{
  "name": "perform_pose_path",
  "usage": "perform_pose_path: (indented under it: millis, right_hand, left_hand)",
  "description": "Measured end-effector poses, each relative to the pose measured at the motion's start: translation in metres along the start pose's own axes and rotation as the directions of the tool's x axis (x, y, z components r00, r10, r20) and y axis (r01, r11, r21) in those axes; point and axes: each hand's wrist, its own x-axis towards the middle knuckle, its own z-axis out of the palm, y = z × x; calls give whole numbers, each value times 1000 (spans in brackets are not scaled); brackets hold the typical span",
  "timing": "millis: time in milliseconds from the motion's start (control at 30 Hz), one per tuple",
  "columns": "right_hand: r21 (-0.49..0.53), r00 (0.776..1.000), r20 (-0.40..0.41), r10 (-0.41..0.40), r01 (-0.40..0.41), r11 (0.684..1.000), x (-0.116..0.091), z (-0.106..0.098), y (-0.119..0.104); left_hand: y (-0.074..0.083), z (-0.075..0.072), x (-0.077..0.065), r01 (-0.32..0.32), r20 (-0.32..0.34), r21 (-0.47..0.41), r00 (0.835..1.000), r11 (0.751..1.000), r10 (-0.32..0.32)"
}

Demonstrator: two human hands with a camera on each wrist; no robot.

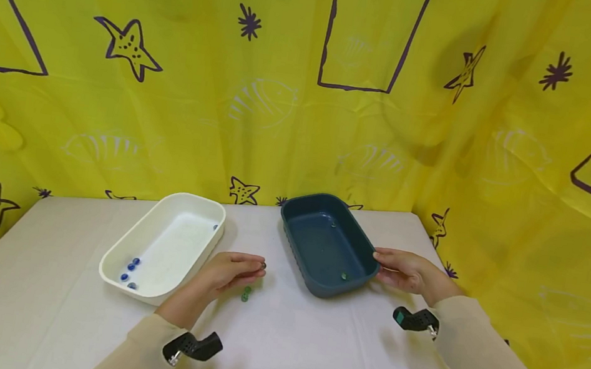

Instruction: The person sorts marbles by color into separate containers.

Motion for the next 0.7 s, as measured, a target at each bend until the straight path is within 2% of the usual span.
perform_pose_path:
  millis: [267, 700]
  right_hand:
    - [-7, 1000, 16, 0, 0, 1000, 0, -1, -2]
    - [-5, 1000, -6, 7, -7, 1000, -1, -1, -1]
  left_hand:
    - [1, 5, 2, 10, 32, -34, 999, 999, -9]
    - [8, 23, 10, 46, 52, -1, 998, 999, -46]
